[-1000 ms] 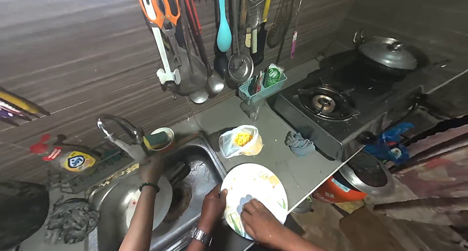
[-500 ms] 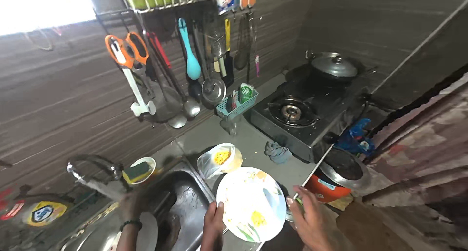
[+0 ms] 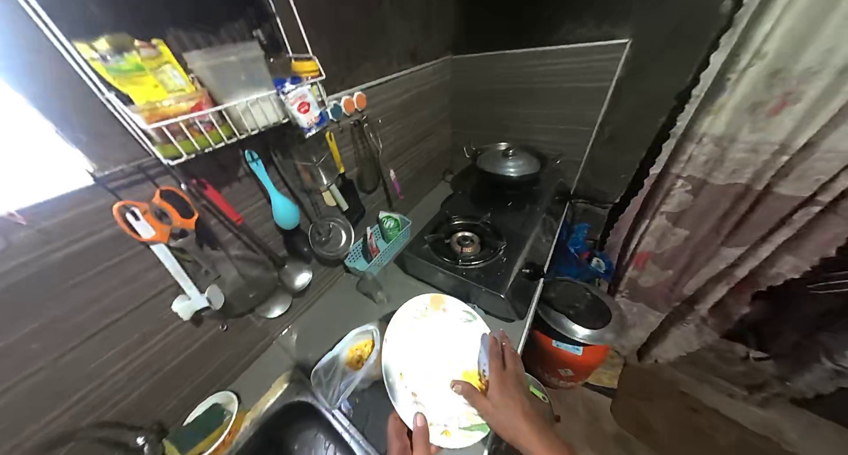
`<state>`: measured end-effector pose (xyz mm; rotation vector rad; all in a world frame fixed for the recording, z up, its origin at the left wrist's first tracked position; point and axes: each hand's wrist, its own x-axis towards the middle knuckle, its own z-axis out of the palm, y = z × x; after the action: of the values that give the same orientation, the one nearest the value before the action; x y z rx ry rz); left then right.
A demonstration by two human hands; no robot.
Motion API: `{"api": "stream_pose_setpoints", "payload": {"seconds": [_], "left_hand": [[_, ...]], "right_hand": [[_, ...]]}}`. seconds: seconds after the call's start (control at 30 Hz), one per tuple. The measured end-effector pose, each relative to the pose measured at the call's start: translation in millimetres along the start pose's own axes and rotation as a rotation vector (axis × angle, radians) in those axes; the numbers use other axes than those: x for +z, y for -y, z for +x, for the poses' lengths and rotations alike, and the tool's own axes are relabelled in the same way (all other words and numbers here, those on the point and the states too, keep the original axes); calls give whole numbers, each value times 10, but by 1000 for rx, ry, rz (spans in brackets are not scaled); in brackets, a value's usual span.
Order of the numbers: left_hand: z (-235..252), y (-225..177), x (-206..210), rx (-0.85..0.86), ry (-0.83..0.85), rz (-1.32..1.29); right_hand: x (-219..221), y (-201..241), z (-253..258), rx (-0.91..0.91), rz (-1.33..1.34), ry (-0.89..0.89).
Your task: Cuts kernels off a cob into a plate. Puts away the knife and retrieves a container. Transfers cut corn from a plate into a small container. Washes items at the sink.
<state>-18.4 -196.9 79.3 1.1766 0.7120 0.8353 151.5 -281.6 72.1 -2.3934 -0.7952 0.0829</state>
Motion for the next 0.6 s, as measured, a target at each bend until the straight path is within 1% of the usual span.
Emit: {"api": "stream_pose_setpoints", "payload": {"seconds": [0.13,0.23,0.3,0.4,0.5,0.6], "left_hand": [[84,-140,-100,248,-7,-10],[180,-200,-214,410,-10,50],[242,-277,-221,541,-25,139],[254,-457,-148,676,-1,310],[288,-624,-76,731,4,501],[362,-648,-98,741,-33,610]], "right_hand": [[122,204,273,-87,265,33],[159,406,407,-120,447,19],[185,559,459,-74,550,8],[287,789,524,24,612,16],[475,924,583,63,643,57],[601,937,633,99,599,104]]}}
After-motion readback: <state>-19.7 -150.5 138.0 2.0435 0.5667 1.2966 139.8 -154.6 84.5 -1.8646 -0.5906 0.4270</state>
